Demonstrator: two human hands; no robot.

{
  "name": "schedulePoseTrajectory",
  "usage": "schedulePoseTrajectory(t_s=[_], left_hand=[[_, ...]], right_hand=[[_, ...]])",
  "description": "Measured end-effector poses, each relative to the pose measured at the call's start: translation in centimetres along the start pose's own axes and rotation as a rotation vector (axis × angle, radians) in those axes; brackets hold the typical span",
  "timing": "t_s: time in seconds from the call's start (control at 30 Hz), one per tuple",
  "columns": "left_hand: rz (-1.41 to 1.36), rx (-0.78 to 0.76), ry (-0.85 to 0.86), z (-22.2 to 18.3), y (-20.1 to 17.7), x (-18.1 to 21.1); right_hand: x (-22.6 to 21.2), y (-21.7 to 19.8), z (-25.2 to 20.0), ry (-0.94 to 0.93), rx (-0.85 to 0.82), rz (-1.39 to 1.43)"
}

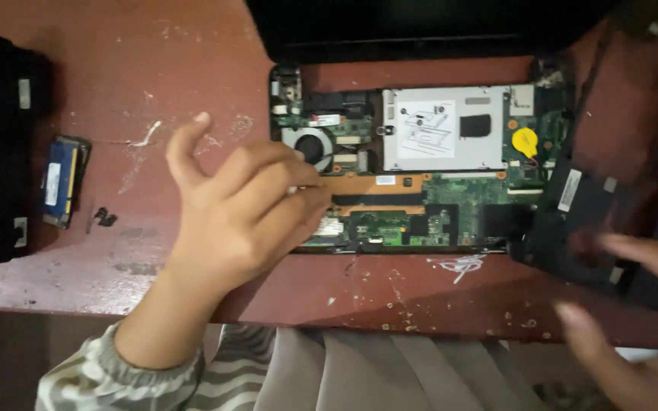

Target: Repairing and reassembling a laptop by using a screwdriver on internal components and aligning the outer casing.

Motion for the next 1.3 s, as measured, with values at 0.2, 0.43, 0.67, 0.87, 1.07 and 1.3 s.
schedulePoseTrajectory(t_s=[0.2,0.43,0.67,0.87,1.07,1.3], left_hand=[[0.023,0.093,0.027,-0.8,-0.6,0.1],[0.068,0.16,-0.015,-1.5,-0.9,-0.1],[0.093,0.18,0.003,-1.5,-0.6,0.1],[0.085,0.172,0.009,-1.5,-0.3,0.0],[0.042,0.176,-0.015,-1.5,-0.4,-0.2],[0.003,0.174,-0.058,-1.6,-0.4,-0.6]], right_hand=[[-14.5,8.2,3.7,-0.192,0.107,-0.375],[-15.0,11.5,5.4,-0.236,0.12,-0.327],[-13.8,12.2,5.8,-0.182,0.067,-0.208],[-13.5,12.4,6.1,-0.166,0.063,-0.178],[-13.3,12.7,6.3,-0.147,0.045,-0.157],[-13.9,12.6,6.1,-0.192,0.04,-0.154]])
Point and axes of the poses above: each hand's wrist, its own z-axis towards the middle knuckle, its own y-axis out of the palm, x = y × z, the point moved 7 cm from there along z, towards the middle knuckle, and after that the axes turned 14 degrees about y, right-handed, at the moved point
